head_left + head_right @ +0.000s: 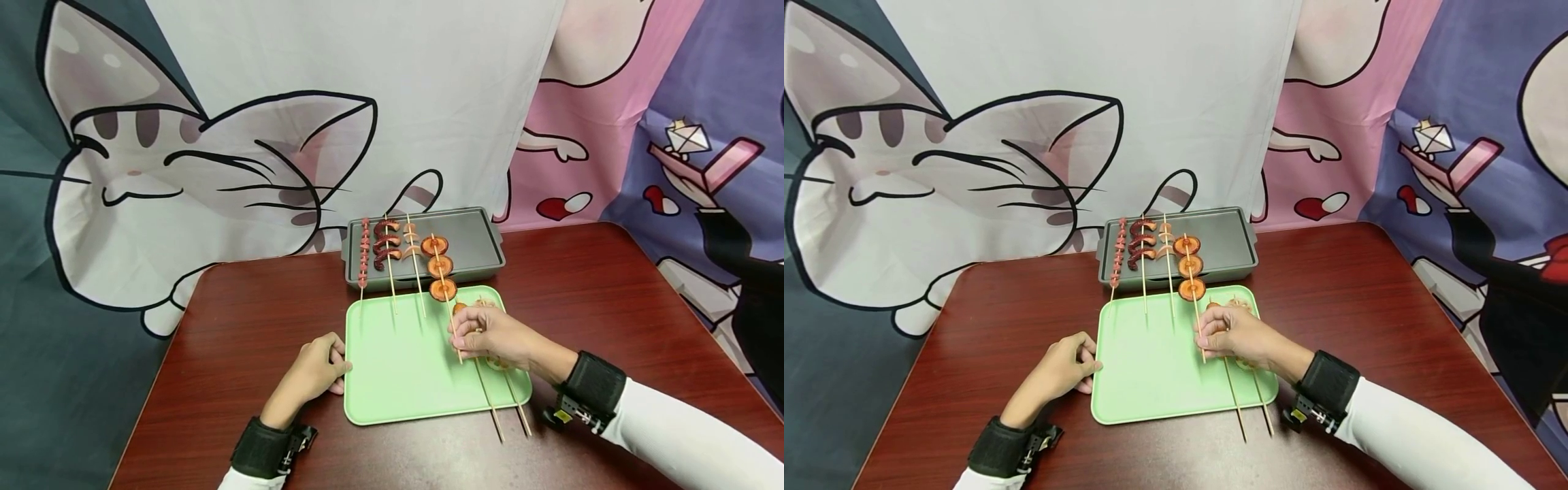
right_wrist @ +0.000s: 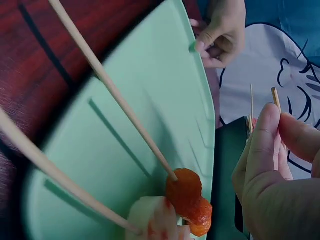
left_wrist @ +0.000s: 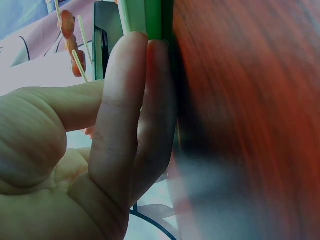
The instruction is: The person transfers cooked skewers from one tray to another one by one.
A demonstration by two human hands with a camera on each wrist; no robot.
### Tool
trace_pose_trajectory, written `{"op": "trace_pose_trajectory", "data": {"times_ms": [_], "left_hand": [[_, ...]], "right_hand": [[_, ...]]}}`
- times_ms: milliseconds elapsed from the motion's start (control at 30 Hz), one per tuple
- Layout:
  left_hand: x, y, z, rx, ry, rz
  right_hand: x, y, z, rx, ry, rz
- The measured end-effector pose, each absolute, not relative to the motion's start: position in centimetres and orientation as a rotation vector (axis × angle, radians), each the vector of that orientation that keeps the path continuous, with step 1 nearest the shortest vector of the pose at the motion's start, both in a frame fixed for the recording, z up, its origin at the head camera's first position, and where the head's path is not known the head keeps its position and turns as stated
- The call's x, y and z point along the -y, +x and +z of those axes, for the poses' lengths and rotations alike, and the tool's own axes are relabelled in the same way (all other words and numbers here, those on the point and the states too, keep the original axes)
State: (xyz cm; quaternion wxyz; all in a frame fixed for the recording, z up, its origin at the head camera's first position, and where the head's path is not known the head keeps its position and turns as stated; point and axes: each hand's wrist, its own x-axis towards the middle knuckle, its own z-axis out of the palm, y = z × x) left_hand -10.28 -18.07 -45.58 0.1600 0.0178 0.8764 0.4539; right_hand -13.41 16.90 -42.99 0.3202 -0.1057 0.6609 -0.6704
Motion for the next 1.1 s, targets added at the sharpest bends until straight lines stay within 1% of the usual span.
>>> {"op": "trace_pose_trajectory", "data": {"times_ms": [367, 733, 1100], "left_hand": [[18.2, -10.4, -45.8, -2.529, 0.073, 1.286], [18.2, -10.5, -46.1, -2.535, 0.077, 1.285], [18.2, -10.4, -46.0, -2.53, 0.075, 1.288]], "right_hand": [[-17.5, -11.4, -43.3, -1.73, -0.326, -1.738], [-17.9, -9.6, -43.2, -1.812, -0.291, -1.728], [-18.6, -7.7, -43.5, -1.799, -0.33, -1.703]]}}
